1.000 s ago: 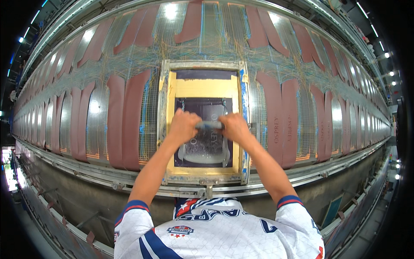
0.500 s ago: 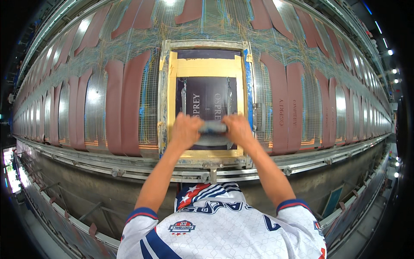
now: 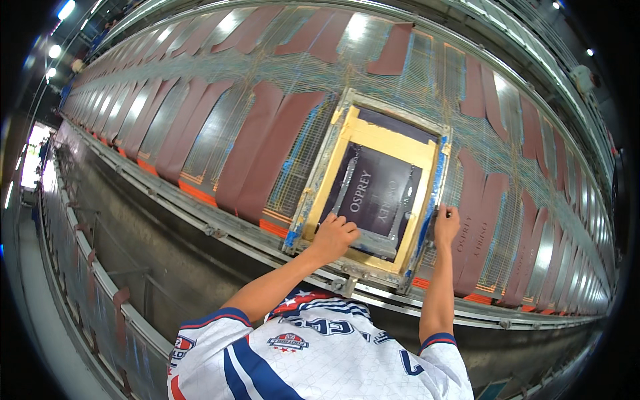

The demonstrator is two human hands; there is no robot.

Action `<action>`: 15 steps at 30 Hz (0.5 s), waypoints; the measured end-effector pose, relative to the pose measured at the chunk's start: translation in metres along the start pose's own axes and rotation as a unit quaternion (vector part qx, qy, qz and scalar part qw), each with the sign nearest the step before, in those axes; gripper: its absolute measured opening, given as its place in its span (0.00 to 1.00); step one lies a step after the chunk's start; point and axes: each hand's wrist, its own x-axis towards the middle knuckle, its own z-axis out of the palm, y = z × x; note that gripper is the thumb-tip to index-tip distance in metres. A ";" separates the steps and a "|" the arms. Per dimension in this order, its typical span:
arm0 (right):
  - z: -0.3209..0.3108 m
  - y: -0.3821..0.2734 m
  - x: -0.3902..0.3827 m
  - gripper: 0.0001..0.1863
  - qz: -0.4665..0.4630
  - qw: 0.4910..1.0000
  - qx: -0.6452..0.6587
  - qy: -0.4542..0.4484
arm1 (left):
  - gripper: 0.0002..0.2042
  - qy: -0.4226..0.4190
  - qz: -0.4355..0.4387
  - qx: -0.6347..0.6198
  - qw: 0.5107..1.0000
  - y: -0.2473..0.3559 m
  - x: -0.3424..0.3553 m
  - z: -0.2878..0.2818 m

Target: The person uses a squeegee to pull ink across a screen-printing frame, repeatedly applying pressure to transfer the design onto a dark fabric below. The person maintains consistent strokes and repositions the squeegee to cover the full area of the frame.

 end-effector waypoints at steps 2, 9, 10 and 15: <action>-0.012 -0.023 -0.005 0.15 -0.009 1.000 0.012 0.002 | 0.21 0.002 -0.021 -0.029 0.999 -0.004 -0.010 -0.006; -0.018 -0.108 -0.026 0.15 0.007 0.997 0.078 0.010 | 0.20 0.007 -0.057 -0.076 0.995 -0.040 -0.020 -0.061; -0.002 -0.119 -0.031 0.15 0.032 0.997 0.071 -0.005 | 0.20 0.008 -0.057 -0.070 0.996 -0.055 -0.022 -0.067; 0.107 -0.191 -0.088 0.12 0.001 0.990 0.139 0.003 | 0.20 0.013 -0.023 -0.023 0.999 -0.159 -0.073 -0.122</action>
